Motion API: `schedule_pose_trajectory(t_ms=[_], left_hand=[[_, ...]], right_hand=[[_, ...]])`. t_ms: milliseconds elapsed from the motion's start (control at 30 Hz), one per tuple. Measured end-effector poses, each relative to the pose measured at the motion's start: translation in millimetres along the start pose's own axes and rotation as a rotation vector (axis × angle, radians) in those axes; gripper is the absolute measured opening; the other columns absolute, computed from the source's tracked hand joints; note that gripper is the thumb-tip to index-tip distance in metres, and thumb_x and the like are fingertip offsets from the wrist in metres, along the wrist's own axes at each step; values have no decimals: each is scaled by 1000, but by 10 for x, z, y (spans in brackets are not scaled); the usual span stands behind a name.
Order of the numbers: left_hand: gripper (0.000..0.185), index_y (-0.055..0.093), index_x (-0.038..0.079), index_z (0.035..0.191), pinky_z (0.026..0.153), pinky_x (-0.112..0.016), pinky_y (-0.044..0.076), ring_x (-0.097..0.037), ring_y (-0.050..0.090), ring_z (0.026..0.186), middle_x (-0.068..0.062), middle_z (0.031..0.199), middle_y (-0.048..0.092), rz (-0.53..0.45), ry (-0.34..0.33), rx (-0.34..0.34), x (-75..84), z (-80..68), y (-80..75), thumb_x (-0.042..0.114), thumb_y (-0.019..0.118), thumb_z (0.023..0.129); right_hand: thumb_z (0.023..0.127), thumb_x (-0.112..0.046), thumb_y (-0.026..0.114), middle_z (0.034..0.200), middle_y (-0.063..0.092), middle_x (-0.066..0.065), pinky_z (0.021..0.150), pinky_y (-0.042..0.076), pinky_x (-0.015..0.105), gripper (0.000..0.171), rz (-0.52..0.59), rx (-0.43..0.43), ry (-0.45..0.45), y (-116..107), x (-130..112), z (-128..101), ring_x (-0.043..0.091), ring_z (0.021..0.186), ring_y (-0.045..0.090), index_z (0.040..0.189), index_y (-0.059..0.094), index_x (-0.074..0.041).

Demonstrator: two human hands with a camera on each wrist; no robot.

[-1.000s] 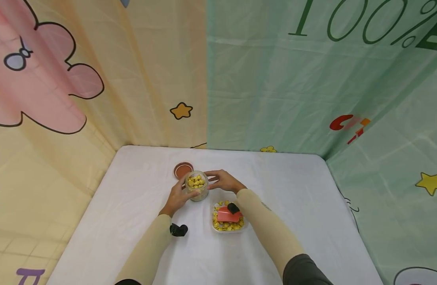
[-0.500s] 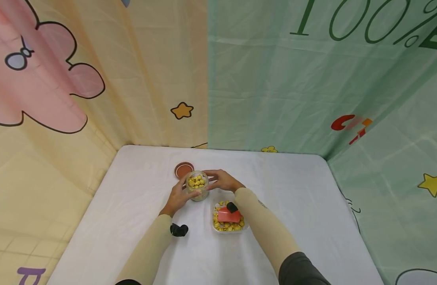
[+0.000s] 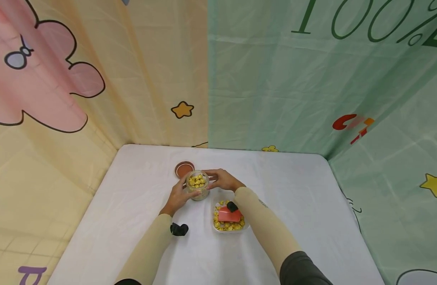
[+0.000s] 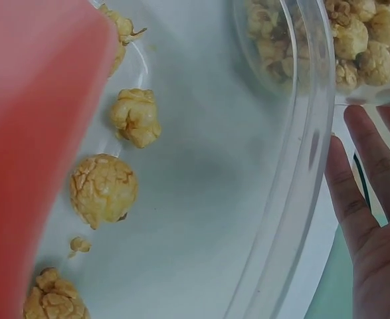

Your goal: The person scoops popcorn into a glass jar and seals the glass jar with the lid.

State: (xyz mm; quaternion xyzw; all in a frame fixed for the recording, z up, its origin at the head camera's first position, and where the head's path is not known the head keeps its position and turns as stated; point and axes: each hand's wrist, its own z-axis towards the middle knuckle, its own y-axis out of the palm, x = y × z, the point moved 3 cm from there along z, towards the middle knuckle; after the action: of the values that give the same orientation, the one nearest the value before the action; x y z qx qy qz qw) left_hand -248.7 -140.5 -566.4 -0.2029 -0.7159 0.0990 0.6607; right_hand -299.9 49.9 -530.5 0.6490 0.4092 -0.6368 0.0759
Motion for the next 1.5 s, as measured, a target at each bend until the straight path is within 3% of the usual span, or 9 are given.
schedule_pose_trajectory(t_ms=[233, 500, 733, 933, 1067, 1167, 1333, 1500], left_hand=[[95, 26, 11, 152, 115, -50, 29, -34, 30, 141, -15, 154, 31, 10, 14, 3, 35, 28, 9, 27, 82, 77], [101, 25, 13, 153, 114, -49, 30, -33, 31, 140, -15, 152, 35, 59, -15, -17, 17, 49, -18, 33, 83, 73], [106, 25, 8, 153, 111, -52, 33, -38, 30, 139, -18, 153, 32, 117, -16, -21, -142, -7, -228, 30, 87, 69], [98, 23, 6, 152, 114, -51, 30, -39, 28, 140, -19, 154, 27, 130, -35, 43, -308, -46, -436, 11, 83, 75], [92, 23, 1, 151, 114, -49, 29, -39, 30, 138, -22, 152, 29, 123, -25, 122, -328, 40, -489, 6, 79, 78], [92, 21, 1, 151, 114, -49, 29, -39, 29, 138, -22, 152, 30, 110, -41, 161, -319, 152, -482, 12, 79, 81], [91, 20, 3, 152, 114, -50, 30, -37, 29, 139, -20, 153, 30, 109, -108, 200, -362, 294, -480, 19, 77, 83], [91, 22, -1, 150, 115, -51, 26, -38, 28, 140, -23, 153, 29, 113, -132, 204, -432, 357, -482, 20, 78, 82]], right_hand=[[85, -7, 71, 148, 43, 11, 98, 51, 37, 66, -29, -11, 2, -16, 2, -18, 33, 126, 52, 145, 44, -10], [85, -6, 71, 148, 43, 11, 98, 50, 39, 66, -26, -8, 10, -43, 25, -27, 34, 126, 52, 145, 44, -11], [85, -6, 71, 148, 43, 12, 98, 51, 39, 66, -18, -4, 6, -29, 32, -5, 33, 125, 53, 145, 44, -11], [85, -8, 72, 149, 42, 9, 99, 50, 39, 68, -31, -8, 5, -8, 48, 29, 31, 125, 53, 146, 43, -14], [85, -10, 72, 149, 41, 7, 99, 50, 40, 68, -44, -8, 11, -6, 59, 31, 30, 125, 53, 147, 43, -15], [85, -10, 73, 149, 42, 6, 100, 49, 40, 69, -55, 1, 14, -16, 63, 25, 29, 124, 54, 146, 43, -16], [85, -9, 73, 149, 42, 6, 100, 49, 40, 69, -46, 2, 13, -10, 57, -1, 30, 124, 54, 146, 43, -16], [85, -9, 73, 149, 42, 8, 99, 50, 40, 68, -23, -13, 26, 24, 30, -29, 31, 125, 53, 146, 44, -16]])
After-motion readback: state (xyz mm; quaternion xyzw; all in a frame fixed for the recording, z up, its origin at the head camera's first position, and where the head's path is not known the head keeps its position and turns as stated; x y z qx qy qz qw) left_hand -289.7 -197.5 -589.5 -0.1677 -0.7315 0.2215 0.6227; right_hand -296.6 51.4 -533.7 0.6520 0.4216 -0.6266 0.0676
